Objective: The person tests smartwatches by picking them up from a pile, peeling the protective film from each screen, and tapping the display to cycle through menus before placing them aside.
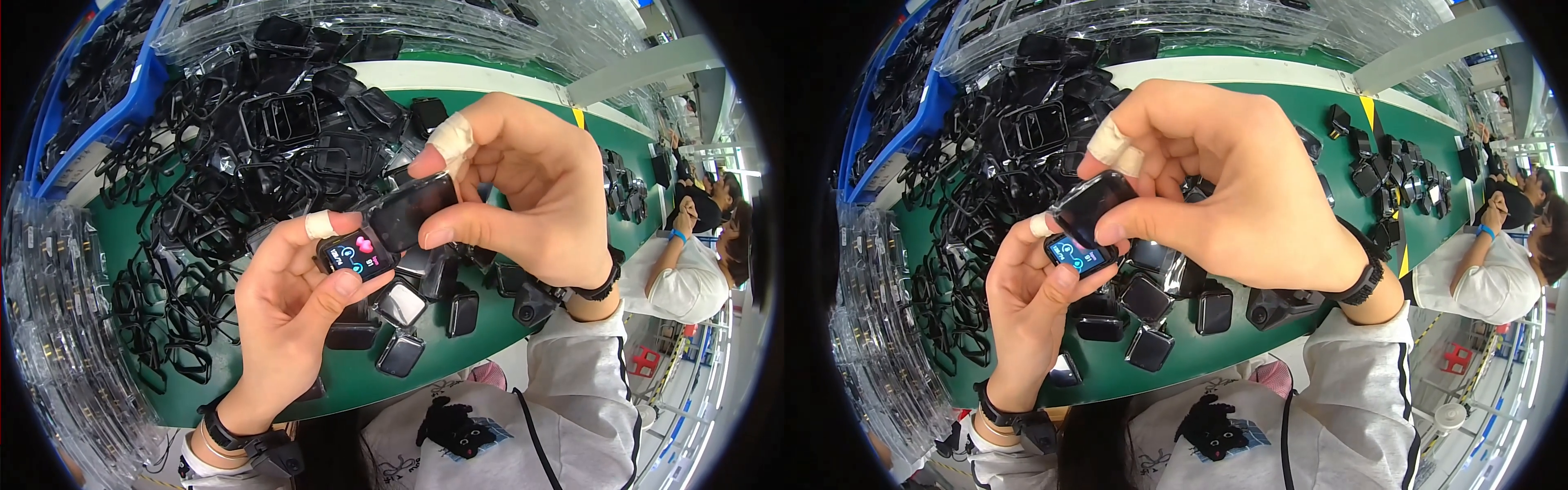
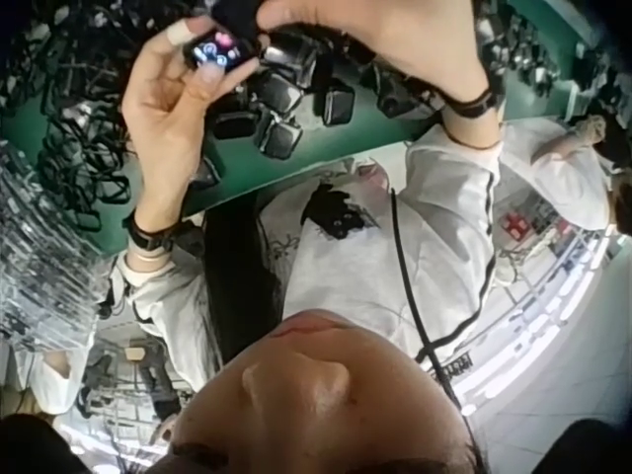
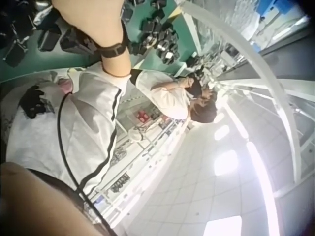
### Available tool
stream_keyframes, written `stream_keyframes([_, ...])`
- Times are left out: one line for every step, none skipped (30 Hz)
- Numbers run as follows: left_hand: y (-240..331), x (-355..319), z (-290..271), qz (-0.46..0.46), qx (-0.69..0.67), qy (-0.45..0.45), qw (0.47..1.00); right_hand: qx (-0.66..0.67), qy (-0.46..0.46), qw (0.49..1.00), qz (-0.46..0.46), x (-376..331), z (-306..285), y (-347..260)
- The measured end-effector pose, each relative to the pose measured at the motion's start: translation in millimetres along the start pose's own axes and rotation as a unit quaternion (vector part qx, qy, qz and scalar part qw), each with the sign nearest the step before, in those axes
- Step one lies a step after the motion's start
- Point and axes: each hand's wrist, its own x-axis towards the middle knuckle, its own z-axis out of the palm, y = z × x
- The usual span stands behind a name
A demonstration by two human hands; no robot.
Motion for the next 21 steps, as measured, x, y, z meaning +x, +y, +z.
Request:
stream_keyframes([-1,0,-1,0.003,0.001,0.0,1.0,-0.003,-0.004,1.0,0.013,0,1,-1])
stream_keyframes([-1,0,-1,0.006,0.002,-0.002,1.0,-0.008,-0.005,1.0,0.026,0,1,-3])
stream_keyframes([-1,0,0,0.004,0.001,-0.004,1.0,-0.008,-0.004,1.0,0.028,-1,0,-4])
stream_keyframes([0,0,1,0.006,0.0,-0.004,1.0,-0.008,-0.003,1.0,0.027,-1,-1,-6])
stream_keyframes([0,0,1,0.008,0.0,-0.002,1.0,-0.007,-0.003,1.0,0.026,-2,-1,-6])
stream_keyframes([0,0,1,0.006,0.0,-0.003,1.0,-0.007,-0.002,1.0,0.027,-2,-1,-6])
stream_keyframes([0,0,1,0.002,0.003,-0.004,1.0,-0.01,-0.004,1.0,0.018,-2,-2,-6])
stream_keyframes([0,0,1,-0.003,0.007,-0.003,1.0,-0.012,-0.007,1.0,0.009,-2,-1,-5])
stream_keyframes([-1,0,1,-0.004,0.008,-0.003,1.0,-0.012,-0.007,1.0,0.009,-3,-1,-5])
stream_keyframes([-2,0,0,0.014,-0.011,-0.014,1.0,-0.004,-0.004,1.0,0.006,-3,1,-4])
stream_keyframes([-3,-1,1,0.032,-0.03,-0.024,0.999,0.004,-0.003,1.0,0.002,-4,2,-4])
stream_keyframes([-3,-1,2,0.031,-0.029,-0.022,0.999,0.006,-0.003,1.0,0.003,-5,5,-4])
stream_keyframes([-1,-1,5,0.031,-0.018,-0.021,0.999,0.006,-0.004,1.0,-0.001,-5,8,-4])
stream_keyframes([1,-1,8,0.032,-0.006,-0.02,0.999,0.008,-0.005,1.0,-0.005,-5,11,-5])
stream_keyframes([3,-2,10,0.03,-0.005,-0.019,0.999,0.01,-0.004,1.0,-0.005,-7,14,-4])
stream_keyframes([5,-3,11,0.024,-0.016,-0.018,0.999,-0.009,0.011,1.0,-0.013,-8,16,-4])
stream_keyframes([5,-4,12,0.019,-0.029,-0.016,0.999,-0.029,0.024,0.999,-0.022,-9,19,-3])
stream_keyframes([6,-5,11,0.017,-0.028,-0.014,0.999,-0.046,0.014,0.999,-0.022,-8,17,-3])
stream_keyframes([6,-5,10,0.015,-0.039,-0.025,0.999,-0.044,0.013,0.999,-0.021,-8,18,-1])
stream_keyframes([7,-4,11,0.013,-0.049,-0.036,0.998,-0.05,0.01,0.998,-0.021,-8,18,-1])
stream_keyframes([6,-4,10,0.012,-0.048,-0.035,0.998,-0.057,0.007,0.998,-0.021,-7,18,0])
